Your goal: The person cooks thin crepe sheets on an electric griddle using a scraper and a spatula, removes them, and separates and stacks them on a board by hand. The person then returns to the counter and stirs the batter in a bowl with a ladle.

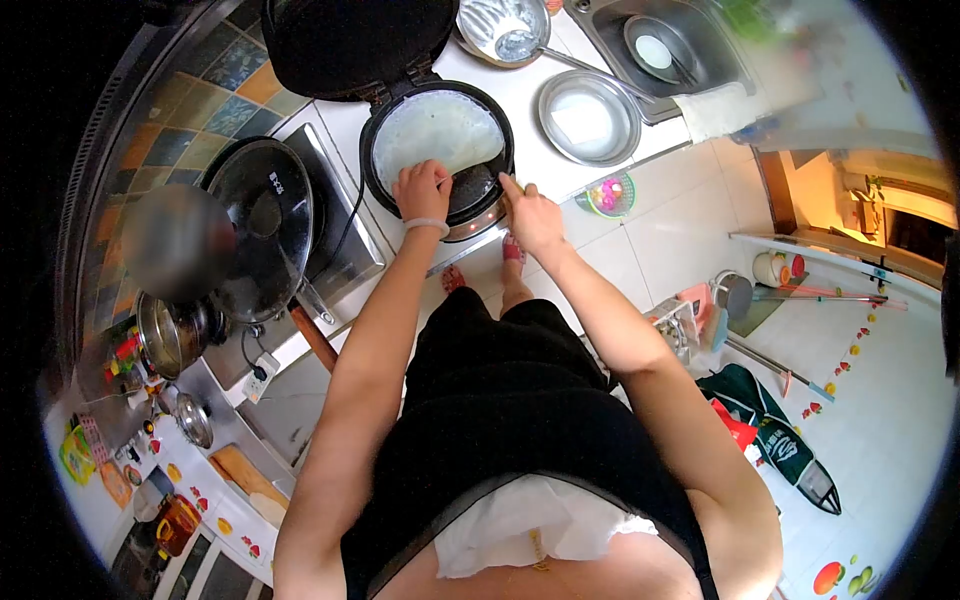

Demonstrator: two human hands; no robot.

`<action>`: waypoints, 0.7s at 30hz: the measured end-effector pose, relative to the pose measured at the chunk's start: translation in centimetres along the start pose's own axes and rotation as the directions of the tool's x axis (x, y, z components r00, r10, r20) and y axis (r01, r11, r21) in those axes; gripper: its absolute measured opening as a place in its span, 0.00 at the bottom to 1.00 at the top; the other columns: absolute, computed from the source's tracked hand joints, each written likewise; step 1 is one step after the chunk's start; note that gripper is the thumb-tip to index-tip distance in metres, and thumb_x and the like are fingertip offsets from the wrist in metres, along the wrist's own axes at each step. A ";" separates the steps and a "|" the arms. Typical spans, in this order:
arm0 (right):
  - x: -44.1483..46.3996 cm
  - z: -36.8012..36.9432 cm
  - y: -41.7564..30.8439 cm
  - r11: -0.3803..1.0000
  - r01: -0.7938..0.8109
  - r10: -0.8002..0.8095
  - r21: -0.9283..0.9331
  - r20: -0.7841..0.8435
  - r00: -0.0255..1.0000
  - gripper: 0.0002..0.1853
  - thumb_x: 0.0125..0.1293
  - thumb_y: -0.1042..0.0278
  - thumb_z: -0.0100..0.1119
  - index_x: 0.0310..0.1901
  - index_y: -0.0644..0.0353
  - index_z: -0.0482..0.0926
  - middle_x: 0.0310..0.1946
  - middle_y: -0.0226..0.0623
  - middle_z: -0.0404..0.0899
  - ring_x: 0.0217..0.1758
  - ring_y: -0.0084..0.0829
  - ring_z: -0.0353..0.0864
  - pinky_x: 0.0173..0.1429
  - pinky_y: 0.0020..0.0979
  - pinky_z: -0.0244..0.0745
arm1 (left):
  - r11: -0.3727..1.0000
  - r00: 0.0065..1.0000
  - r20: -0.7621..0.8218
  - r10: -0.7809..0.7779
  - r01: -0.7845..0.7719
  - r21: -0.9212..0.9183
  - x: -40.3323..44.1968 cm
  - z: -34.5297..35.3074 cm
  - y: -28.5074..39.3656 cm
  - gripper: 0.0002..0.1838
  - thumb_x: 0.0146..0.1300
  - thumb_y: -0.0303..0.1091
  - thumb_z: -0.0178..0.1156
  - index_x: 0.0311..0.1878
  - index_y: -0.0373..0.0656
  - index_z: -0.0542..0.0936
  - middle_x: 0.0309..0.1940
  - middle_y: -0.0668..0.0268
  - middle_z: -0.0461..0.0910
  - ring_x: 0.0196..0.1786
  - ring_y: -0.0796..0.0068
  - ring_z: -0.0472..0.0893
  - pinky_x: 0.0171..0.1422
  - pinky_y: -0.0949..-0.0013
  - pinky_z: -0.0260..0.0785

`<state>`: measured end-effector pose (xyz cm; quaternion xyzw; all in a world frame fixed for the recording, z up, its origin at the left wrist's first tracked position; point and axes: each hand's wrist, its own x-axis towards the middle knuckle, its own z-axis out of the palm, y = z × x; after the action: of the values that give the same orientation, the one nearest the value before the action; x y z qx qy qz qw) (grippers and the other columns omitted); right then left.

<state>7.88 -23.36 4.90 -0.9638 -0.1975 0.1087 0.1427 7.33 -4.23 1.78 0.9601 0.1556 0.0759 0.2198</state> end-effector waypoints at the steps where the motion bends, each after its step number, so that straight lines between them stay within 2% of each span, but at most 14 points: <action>1: 1.0 0.0 -0.2 1.000 -0.001 0.001 0.006 0.000 1.000 0.23 0.65 0.65 0.49 0.63 0.51 0.66 0.35 0.47 0.75 0.32 0.43 0.81 0.37 0.38 0.78 | 1.000 1.000 -0.007 -0.007 0.007 0.006 -0.1 0.0 0.0 0.08 0.48 0.35 0.65 0.30 0.51 0.76 0.34 0.73 0.78 0.45 0.64 0.73 0.49 0.58 0.62; 6: -0.9 -0.7 0.4 0.996 -0.010 0.013 0.092 -0.034 0.999 0.23 0.66 0.64 0.49 0.63 0.46 0.66 0.35 0.45 0.73 0.34 0.42 0.80 0.38 0.39 0.77 | 0.999 0.999 -0.027 -0.039 0.038 -0.022 0.0 -0.4 0.1 0.09 0.48 0.35 0.66 0.31 0.51 0.76 0.34 0.71 0.77 0.46 0.63 0.73 0.49 0.57 0.63; 9: -4.2 -1.2 0.3 0.993 0.026 -0.025 0.112 -0.018 1.000 0.22 0.66 0.63 0.48 0.63 0.44 0.66 0.32 0.45 0.72 0.32 0.45 0.79 0.37 0.41 0.76 | 0.994 0.996 -0.023 -0.084 0.082 -0.072 0.1 -0.6 -0.1 0.08 0.48 0.35 0.66 0.31 0.51 0.76 0.34 0.70 0.77 0.46 0.63 0.73 0.50 0.57 0.63; 12: -4.2 -1.2 -0.9 0.996 -0.004 -0.005 0.092 0.092 0.996 0.25 0.64 0.66 0.50 0.64 0.45 0.65 0.34 0.46 0.72 0.34 0.44 0.79 0.37 0.40 0.77 | 0.991 0.991 -0.047 -0.122 0.119 -0.066 0.2 -0.8 -0.1 0.07 0.49 0.34 0.65 0.31 0.51 0.76 0.33 0.70 0.76 0.46 0.63 0.73 0.50 0.57 0.63; 15: -1.5 1.5 -1.0 0.994 0.062 -0.060 0.094 -0.017 0.998 0.27 0.62 0.68 0.51 0.64 0.45 0.65 0.35 0.46 0.72 0.33 0.45 0.79 0.35 0.40 0.77 | 0.988 0.990 -0.103 -0.093 0.079 -0.130 0.2 -0.9 -0.2 0.07 0.50 0.34 0.65 0.32 0.51 0.77 0.33 0.70 0.76 0.46 0.62 0.73 0.50 0.57 0.64; 18: 1.5 2.6 -2.0 0.994 0.068 -0.060 0.091 -0.088 0.994 0.23 0.65 0.65 0.50 0.62 0.44 0.66 0.33 0.46 0.73 0.33 0.44 0.79 0.36 0.41 0.76 | 0.985 0.993 -0.104 -0.060 0.042 -0.166 0.3 -0.9 -0.7 0.07 0.50 0.34 0.65 0.32 0.51 0.77 0.33 0.70 0.76 0.46 0.62 0.73 0.49 0.58 0.64; 21: 2.3 2.7 -2.4 0.988 0.077 -0.067 0.131 -0.080 0.995 0.24 0.64 0.66 0.51 0.63 0.44 0.65 0.36 0.46 0.72 0.36 0.46 0.78 0.36 0.40 0.77 | 0.990 0.995 -0.092 -0.041 0.027 -0.141 0.2 -1.4 -0.8 0.06 0.52 0.33 0.64 0.33 0.47 0.79 0.33 0.65 0.77 0.41 0.63 0.75 0.49 0.61 0.66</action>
<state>8.44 -19.68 2.81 -0.9477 -0.2187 0.0799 0.2183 7.00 -2.91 2.64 0.9348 0.1766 0.1285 0.2802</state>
